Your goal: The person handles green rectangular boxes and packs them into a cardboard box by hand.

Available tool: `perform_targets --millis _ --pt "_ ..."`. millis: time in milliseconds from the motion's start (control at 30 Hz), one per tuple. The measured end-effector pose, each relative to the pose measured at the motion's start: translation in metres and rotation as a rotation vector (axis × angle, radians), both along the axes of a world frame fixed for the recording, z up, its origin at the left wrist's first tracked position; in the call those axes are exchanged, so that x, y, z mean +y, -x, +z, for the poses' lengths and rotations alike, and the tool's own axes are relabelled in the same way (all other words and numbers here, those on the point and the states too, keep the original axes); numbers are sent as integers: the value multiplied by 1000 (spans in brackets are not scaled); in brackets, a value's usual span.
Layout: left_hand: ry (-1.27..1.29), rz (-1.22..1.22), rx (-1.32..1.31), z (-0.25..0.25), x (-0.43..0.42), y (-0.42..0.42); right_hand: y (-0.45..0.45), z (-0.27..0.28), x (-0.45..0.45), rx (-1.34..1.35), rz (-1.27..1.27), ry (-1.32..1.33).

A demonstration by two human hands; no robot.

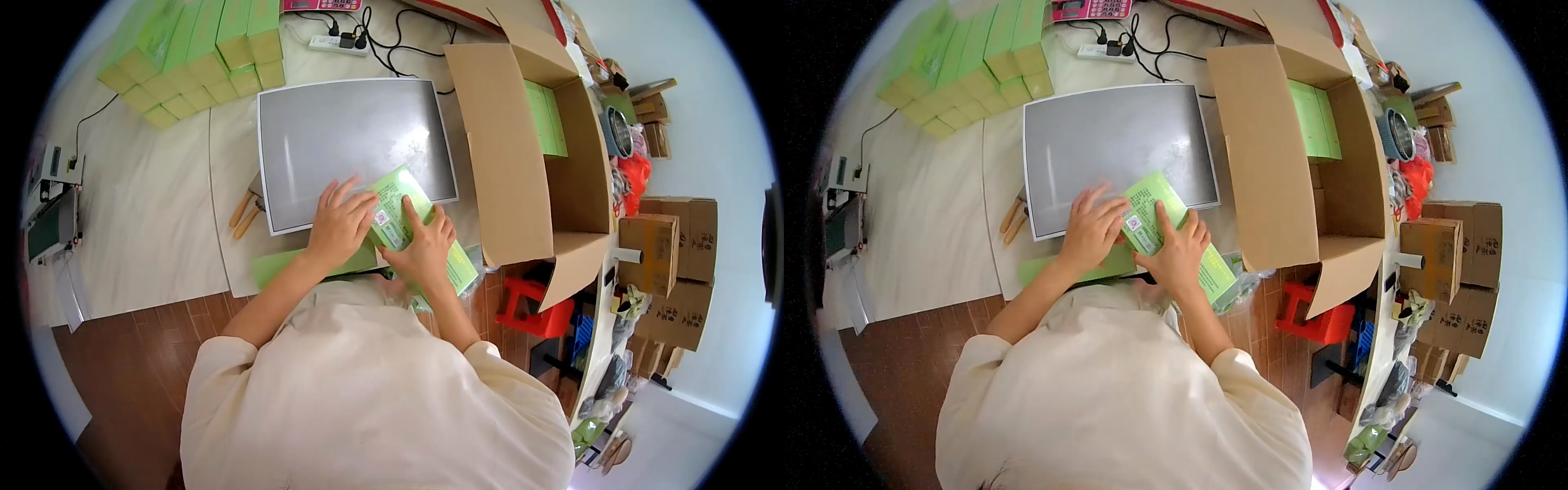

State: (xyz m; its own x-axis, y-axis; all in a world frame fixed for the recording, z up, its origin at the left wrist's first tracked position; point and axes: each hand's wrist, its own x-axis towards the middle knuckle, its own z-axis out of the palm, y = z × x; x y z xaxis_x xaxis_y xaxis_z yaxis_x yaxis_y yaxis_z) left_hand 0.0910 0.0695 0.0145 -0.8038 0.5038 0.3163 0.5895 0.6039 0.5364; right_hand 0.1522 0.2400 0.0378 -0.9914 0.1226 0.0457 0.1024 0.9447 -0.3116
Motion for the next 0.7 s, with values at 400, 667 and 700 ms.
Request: perform_targets --millis 400,667,700 --pt "114 191 41 -17 -3 39 67 -26 -13 151 66 -55" --pt "-701 426 -429 -15 -26 1 74 13 -18 166 -17 143" --pt "-792 380 -537 -15 -23 -3 70 25 -20 190 -7 137"
